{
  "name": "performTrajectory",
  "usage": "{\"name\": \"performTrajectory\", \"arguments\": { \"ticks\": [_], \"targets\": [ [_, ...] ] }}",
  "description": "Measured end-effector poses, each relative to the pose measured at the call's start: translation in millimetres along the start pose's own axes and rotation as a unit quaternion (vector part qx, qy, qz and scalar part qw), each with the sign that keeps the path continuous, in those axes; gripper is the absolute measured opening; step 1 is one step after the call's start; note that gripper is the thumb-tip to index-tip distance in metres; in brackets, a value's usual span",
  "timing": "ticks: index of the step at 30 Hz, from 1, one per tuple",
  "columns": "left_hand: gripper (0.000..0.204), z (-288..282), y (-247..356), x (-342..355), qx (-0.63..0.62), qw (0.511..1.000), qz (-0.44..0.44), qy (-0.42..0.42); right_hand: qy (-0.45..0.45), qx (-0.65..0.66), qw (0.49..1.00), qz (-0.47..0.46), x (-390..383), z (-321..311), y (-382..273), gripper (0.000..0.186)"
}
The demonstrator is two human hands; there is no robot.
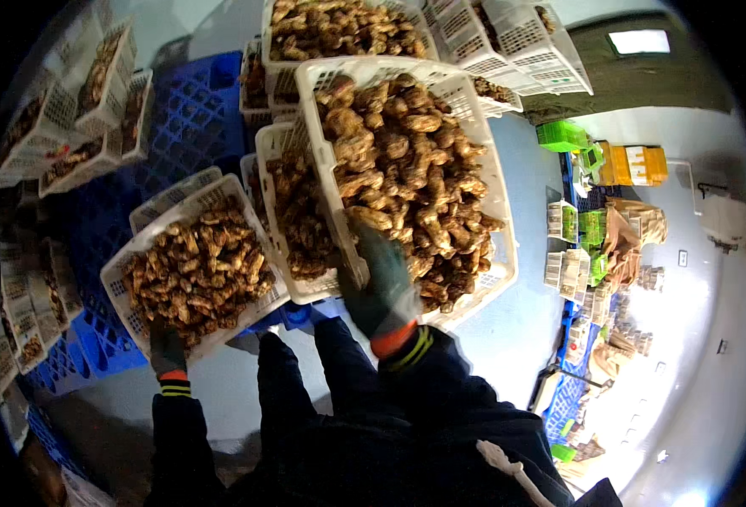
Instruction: The person carries a white plastic basket filled with ginger roots through a warehouse, inspects several roots by hand, and then places the basket onto a stack of similar baskets.
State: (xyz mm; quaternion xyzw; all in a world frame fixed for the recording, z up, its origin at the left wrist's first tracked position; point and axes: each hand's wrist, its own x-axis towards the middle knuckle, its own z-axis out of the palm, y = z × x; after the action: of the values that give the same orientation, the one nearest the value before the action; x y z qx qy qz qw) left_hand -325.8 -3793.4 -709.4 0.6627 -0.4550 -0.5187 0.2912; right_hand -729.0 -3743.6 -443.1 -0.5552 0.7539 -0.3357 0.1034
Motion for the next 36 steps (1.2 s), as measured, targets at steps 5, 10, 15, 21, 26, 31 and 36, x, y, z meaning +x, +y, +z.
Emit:
{"name": "performTrajectory", "arguments": {
  "ticks": [5,10,15,21,26,31,36],
  "targets": [
    [0.043,165,271,-74,0.146,0.914,0.373,-0.069,0.034,-0.311,0.95,-0.003,73,-86,128,0.055],
    [0.047,297,405,-110,0.247,0.752,0.607,-0.074,-0.07,-0.306,0.949,-0.001,114,-114,193,0.05],
    [0.05,395,427,-94,0.56,0.63,0.531,-0.09,-0.199,-0.145,0.964,-0.105,73,-165,211,0.052],
    [0.056,467,449,-86,0.507,0.699,0.502,-0.045,0.13,-0.006,0.98,-0.152,146,-233,287,0.039],
    [0.049,490,441,-100,0.556,0.613,0.56,-0.028,0.013,-0.237,0.97,-0.052,181,-266,339,0.043],
    [0.043,487,446,-115,0.513,0.629,0.584,-0.013,-0.105,-0.124,0.946,-0.281,79,-265,318,0.041],
    [0.044,499,426,-193,0.374,0.686,0.562,-0.271,-0.212,-0.22,0.9,-0.312,19,-251,318,0.034]
  ]
}}
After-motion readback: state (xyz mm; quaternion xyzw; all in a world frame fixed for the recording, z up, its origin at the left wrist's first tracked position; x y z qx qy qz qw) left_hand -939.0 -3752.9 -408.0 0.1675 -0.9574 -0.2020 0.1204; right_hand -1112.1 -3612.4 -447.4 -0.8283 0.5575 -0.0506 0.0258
